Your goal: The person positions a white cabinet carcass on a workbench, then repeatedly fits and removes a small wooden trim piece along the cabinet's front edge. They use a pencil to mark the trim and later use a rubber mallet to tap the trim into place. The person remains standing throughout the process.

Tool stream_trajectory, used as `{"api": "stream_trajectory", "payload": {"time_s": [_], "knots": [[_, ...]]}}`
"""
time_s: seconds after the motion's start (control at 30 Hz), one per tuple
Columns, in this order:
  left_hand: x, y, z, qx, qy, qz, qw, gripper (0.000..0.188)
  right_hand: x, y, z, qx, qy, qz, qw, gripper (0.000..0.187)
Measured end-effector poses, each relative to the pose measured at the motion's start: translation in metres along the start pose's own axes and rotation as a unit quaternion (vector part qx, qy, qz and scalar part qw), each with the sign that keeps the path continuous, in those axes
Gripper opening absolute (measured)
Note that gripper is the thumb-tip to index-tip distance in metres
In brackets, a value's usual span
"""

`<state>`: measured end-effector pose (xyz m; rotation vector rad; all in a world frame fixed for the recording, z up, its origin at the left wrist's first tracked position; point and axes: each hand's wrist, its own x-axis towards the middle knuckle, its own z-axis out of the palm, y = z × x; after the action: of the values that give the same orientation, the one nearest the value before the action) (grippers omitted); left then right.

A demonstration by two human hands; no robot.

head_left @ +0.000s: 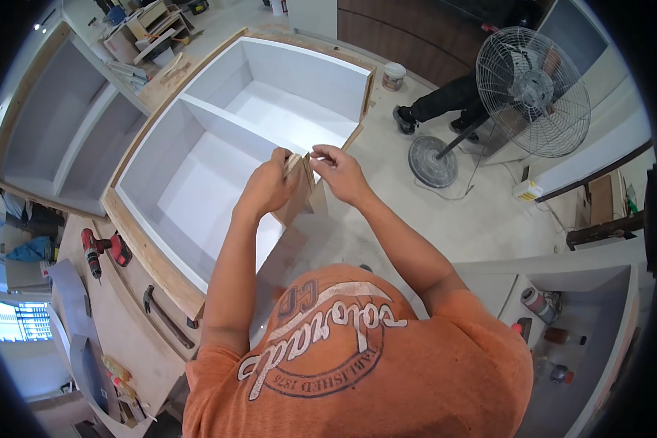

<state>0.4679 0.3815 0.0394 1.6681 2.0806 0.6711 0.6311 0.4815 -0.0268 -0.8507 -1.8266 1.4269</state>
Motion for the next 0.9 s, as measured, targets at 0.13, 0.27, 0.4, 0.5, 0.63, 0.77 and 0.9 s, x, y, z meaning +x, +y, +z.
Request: {"api": "stream_trajectory", "payload": {"time_s": [0.13,0.27,0.4,0.5,0.63,0.77,0.9], "knots": [[-0.001,0.000,0.000,-0.006,-0.005,-0.014,1.000,0.039,0.010,-0.022,0.004,-0.043,-0.005,-0.025,0.999,0.034],[-0.001,0.001,0.000,-0.008,-0.004,-0.012,1.000,0.039,0.020,-0.011,0.002,-0.065,-0.030,-0.070,0.995,0.022],[0.002,-0.003,0.002,-0.020,0.004,-0.006,1.000,0.042,0.022,-0.014,-0.001,-0.084,-0.048,-0.085,0.992,0.017],[0.006,0.000,0.003,-0.029,0.021,-0.034,0.999,0.048,0.023,-0.020,-0.005,-0.117,-0.067,-0.111,0.985,0.016],[0.003,0.006,0.000,-0.107,0.057,-0.046,0.992,0.051,0.028,-0.026,-0.009,-0.139,-0.106,-0.113,0.978,0.021],[0.003,-0.008,0.008,-0.211,0.153,-0.021,0.965,0.058,0.030,-0.028,0.005,-0.086,-0.069,-0.027,0.994,0.035],[-0.001,-0.011,0.010,-0.279,0.213,-0.011,0.936,0.061,0.028,-0.029,0.026,-0.138,-0.006,0.002,0.990,0.046]]}}
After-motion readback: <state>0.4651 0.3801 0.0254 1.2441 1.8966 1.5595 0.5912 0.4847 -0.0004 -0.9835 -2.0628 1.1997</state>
